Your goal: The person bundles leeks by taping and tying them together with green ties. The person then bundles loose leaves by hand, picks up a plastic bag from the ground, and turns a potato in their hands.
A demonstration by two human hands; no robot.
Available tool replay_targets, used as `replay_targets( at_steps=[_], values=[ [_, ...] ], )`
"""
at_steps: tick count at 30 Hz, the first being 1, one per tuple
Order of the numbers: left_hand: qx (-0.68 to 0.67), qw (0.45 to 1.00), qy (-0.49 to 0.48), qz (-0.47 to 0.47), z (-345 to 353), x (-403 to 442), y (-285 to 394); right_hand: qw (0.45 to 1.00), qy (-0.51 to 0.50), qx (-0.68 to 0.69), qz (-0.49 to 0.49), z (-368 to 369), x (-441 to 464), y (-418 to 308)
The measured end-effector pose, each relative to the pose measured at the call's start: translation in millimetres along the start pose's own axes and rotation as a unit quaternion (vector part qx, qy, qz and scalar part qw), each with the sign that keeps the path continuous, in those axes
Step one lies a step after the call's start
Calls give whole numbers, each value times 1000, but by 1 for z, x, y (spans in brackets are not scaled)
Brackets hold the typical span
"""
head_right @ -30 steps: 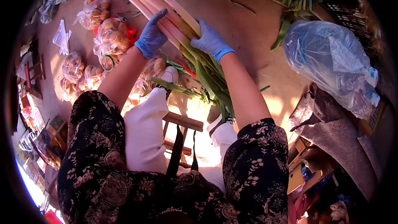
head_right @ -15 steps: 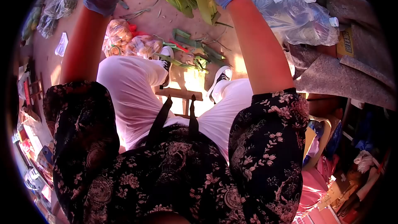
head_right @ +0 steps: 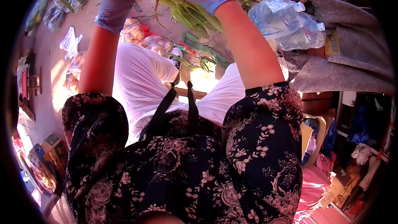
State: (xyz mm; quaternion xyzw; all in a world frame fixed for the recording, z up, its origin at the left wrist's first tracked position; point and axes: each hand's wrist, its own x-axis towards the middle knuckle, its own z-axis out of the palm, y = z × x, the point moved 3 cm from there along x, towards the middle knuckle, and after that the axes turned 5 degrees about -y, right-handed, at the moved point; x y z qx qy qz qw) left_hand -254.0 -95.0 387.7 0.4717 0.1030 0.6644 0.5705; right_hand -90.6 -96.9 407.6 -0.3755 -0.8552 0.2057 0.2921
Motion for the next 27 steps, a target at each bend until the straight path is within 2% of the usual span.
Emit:
replay_targets(
  at_steps=[4, 5, 8, 9, 12, 13, 14, 16, 18, 19, 20, 21, 23, 24, 26, 27],
  values=[
    [-36, 999, 3, -20, -12, -5, 4, 1000, -3, 25, -19, 14, -14, 12],
    [-22, 999, 43, -16, -12, -8, -1, 999, 2, 41, -18, 17, -17, 16],
    [-1, 998, 62, -4, -19, -9, -23, 996, -20, 90, -18, 22, -15, 20],
    [-20, 998, 57, 22, -11, -4, -28, 995, -37, 91, 18, 22, -11, 23],
    [75, 991, 105, 32, 2, 25, -47, 1000, -11, -25, -3, 18, 4, 53],
    [69, 989, 133, -10, 7, 39, -51, 998, 13, -61, -31, 14, 8, 62],
    [126, 982, 134, 38, 15, 55, -50, 995, 26, -92, -24, 12, 16, 73],
    [134, 979, 152, 6, 7, 86, -62, 987, 50, -150, -8, -1, 33, 96],
    [83, 982, 165, -30, -2, 113, -73, 984, 30, -173, -8, -20, 46, 108],
    [79, 986, 144, -16, -10, 122, -81, 981, 13, -194, -20, -30, 47, 110],
    [-15, 990, 137, -35, -30, 129, -94, 976, -5, -215, -31, -37, 49, 114],
    [-110, 984, 133, -54, -59, 129, -110, 975, -60, -215, 14, -37, 49, 121],
    [-163, 970, 159, -80, -97, 114, -149, 980, -73, -184, 1, -28, 23, 140],
    [-190, 962, 174, -91, -115, 106, -169, 963, -130, -225, 65, -18, 22, 149],
    [-97, 971, 182, -123, -116, 72, -205, 888, -221, -362, 179, 23, 16, 186],
    [-160, 945, 227, -174, -143, 52, -236, 907, -168, -358, 149, 55, 4, 219]
  ],
)
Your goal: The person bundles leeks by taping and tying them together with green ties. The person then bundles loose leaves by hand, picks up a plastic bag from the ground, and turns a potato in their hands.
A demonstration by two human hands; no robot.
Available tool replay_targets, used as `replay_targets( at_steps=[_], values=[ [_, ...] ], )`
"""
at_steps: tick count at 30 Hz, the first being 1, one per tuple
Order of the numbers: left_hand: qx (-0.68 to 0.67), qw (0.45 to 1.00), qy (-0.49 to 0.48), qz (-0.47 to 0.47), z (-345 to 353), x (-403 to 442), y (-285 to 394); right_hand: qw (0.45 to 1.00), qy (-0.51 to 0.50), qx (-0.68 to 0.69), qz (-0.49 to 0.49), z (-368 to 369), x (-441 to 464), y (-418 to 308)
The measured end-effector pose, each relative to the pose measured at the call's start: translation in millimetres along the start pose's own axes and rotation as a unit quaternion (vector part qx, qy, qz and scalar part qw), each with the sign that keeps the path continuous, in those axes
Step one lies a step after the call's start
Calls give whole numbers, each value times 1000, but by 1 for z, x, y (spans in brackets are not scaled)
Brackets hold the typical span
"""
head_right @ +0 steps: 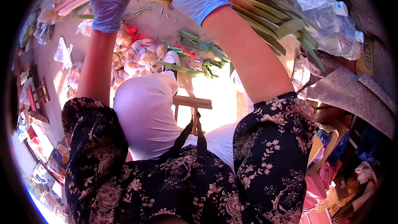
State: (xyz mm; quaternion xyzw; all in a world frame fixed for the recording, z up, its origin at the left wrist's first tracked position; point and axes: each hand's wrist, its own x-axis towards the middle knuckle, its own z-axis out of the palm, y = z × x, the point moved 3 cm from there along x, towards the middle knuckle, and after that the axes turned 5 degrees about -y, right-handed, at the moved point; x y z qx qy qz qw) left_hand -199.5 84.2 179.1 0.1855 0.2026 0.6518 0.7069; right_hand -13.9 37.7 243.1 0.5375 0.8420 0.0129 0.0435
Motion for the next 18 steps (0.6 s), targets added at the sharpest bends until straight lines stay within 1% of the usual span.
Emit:
replay_targets(
  at_steps=[1, 3, 5, 7, 9, 10, 11, 12, 13, 14, 16, 18],
  values=[
    [-61, 995, 46, -57, -43, 5, -25, 998, 62, 15, -12, 48, 7, 3],
    [-48, 984, 149, -88, -111, 8, -76, 999, 24, 4, -22, 126, 12, 5],
    [-81, 965, 215, -125, -170, 7, -124, 999, -18, 9, -29, 191, 20, 10],
    [-64, 954, 250, -151, -201, 1, -159, 996, -74, 33, -35, 244, 24, 14],
    [-40, 937, 265, -222, -226, -11, -186, 995, -92, 24, -25, 288, 28, 21],
    [183, 921, 171, -299, -234, -23, -194, 995, -94, 21, -20, 310, 31, 26],
    [391, 845, 64, -360, -236, -40, -200, 995, -96, 18, -16, 330, 35, 30],
    [535, 763, -59, -358, -256, -63, -211, 986, -166, -9, 4, 348, 39, 32],
    [656, 648, -183, -340, -274, -83, -220, 985, -170, -5, 11, 362, 41, 34],
    [739, 542, -207, -343, -270, -92, -221, 985, -174, -3, 18, 376, 41, 36],
    [860, 305, -244, -328, -252, -107, -227, 985, -170, 6, 33, 393, 37, 34],
    [846, 336, -275, -310, -264, -111, -235, 986, -157, 21, 51, 401, 32, 30]
  ],
)
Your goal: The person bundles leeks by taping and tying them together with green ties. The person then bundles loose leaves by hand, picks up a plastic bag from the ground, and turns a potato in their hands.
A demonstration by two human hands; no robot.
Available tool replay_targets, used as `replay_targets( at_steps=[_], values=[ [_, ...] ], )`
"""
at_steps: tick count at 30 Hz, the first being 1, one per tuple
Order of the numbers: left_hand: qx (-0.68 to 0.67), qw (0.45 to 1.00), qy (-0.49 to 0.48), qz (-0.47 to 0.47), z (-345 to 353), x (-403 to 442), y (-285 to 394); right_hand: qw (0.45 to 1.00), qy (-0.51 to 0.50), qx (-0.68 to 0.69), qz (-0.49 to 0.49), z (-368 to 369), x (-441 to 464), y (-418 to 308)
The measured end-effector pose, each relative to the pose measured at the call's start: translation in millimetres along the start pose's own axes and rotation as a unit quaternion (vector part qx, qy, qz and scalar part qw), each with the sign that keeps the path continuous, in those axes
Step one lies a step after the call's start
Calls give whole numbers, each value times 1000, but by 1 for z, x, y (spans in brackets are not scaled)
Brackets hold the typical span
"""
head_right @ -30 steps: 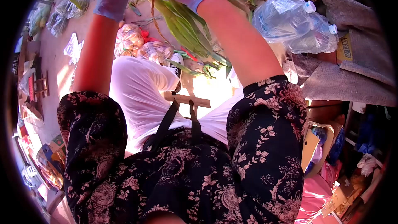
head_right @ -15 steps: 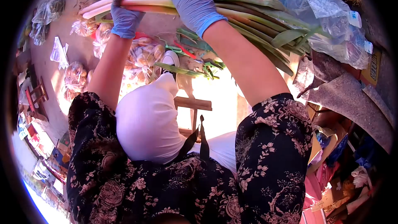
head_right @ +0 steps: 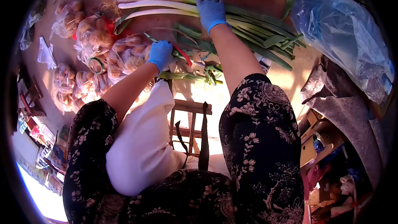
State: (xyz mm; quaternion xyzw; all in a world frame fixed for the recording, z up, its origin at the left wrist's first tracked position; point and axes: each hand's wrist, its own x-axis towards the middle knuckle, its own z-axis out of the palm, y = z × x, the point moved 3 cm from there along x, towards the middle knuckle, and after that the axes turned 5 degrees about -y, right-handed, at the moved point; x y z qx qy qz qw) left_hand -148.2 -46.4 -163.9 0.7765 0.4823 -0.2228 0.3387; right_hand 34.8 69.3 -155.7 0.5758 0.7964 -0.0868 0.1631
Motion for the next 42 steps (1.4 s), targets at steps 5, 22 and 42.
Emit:
replay_targets(
  at_steps=[5, 22, 42],
  values=[
    [-248, 965, 60, 67, -3, 21, -28, 993, 75, 83, 26, -12, -25, 7],
    [-569, 788, 87, 219, -235, -152, 30, 724, 93, 670, -136, -214, -139, -51],
    [-639, 744, -154, 120, -162, -112, 9, 260, 99, 939, 201, -131, -143, -73]
  ],
)
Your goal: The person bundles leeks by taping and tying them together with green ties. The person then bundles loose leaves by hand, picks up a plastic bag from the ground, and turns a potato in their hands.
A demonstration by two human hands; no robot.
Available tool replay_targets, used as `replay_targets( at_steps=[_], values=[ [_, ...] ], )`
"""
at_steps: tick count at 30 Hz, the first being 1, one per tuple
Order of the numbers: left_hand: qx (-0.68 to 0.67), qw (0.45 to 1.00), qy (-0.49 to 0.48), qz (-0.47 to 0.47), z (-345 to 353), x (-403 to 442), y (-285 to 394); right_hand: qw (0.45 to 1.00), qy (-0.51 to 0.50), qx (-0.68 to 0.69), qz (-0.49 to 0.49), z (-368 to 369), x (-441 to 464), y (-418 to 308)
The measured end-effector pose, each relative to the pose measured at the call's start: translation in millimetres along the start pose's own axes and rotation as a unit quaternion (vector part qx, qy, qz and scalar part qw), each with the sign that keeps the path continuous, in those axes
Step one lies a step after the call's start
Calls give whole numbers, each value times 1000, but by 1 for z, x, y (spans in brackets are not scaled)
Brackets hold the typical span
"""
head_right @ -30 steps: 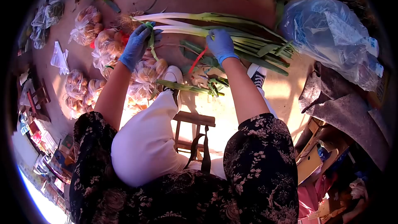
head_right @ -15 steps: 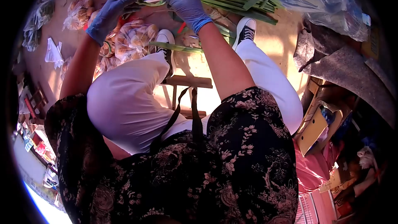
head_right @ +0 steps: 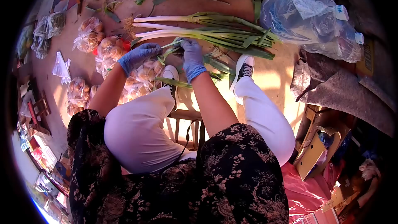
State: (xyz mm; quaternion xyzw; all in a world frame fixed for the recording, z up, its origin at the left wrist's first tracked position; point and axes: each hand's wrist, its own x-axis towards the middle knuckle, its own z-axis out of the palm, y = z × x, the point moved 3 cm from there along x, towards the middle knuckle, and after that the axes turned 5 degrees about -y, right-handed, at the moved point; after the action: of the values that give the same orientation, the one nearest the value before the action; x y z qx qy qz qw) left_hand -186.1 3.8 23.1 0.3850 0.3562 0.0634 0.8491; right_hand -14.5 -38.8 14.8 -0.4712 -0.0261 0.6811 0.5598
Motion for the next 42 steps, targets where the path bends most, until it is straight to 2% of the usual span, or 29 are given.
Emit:
replay_targets(
  at_steps=[3, 4, 5, 7, 10, 13, 14, 17, 18, 21, 25, 29, 30, 33, 34, 37, 38, 41, 42],
  values=[
    [-247, 963, 0, 109, 22, -33, 42, 984, -164, 61, 38, 30, -46, -46],
    [-313, 940, -33, 135, 24, -46, 64, 989, -140, 32, 29, 39, -69, -67],
    [-286, 931, 4, 227, 24, -59, 76, 979, -200, 3, 30, 42, -87, -83],
    [-254, 938, -75, 222, 66, -109, 117, 961, -261, -96, 13, 56, -129, -111],
    [-223, 926, 13, 305, 113, -163, 140, 942, -308, -129, -24, 71, -194, -133],
    [-353, 827, -93, 428, 142, -194, 138, 934, -328, -128, -67, 66, -238, -138],
    [-346, 798, -131, 476, 149, -206, 135, 926, -336, -159, -68, 66, -257, -141],
    [-436, 728, -103, 519, 161, -234, 119, 910, -366, -176, -82, 51, -289, -139],
    [-442, 715, -109, 531, 163, -242, 115, 916, -343, -192, -80, 46, -295, -140],
    [-451, 694, -154, 540, 163, -266, 104, 922, -358, -129, -77, 26, -312, -142],
    [-452, 703, -73, 545, 179, -291, 95, 910, -406, -20, -77, 11, -328, -156],
    [-457, 714, -91, 523, 187, -295, 83, 920, -359, 17, -157, 9, -337, -157],
    [-474, 708, -44, 522, 188, -294, 80, 895, -415, 93, -139, 11, -341, -157],
    [-477, 726, -55, 492, 169, -278, 67, 924, -322, 126, -161, 7, -345, -159],
    [-473, 734, -29, 487, 166, -274, 63, 904, -361, 165, -159, 0, -338, -161],
    [-408, 771, 85, 481, 182, -274, 58, 894, -342, 214, -193, 6, -363, -170],
    [-393, 782, 95, 473, 192, -274, 59, 892, -340, 236, -181, 6, -371, -173],
    [-353, 806, 115, 461, 215, -269, 64, 798, -500, 291, -172, -12, -368, -185],
    [-334, 822, 51, 458, 215, -264, 63, 800, -492, 303, -163, -16, -372, -190]
  ],
)
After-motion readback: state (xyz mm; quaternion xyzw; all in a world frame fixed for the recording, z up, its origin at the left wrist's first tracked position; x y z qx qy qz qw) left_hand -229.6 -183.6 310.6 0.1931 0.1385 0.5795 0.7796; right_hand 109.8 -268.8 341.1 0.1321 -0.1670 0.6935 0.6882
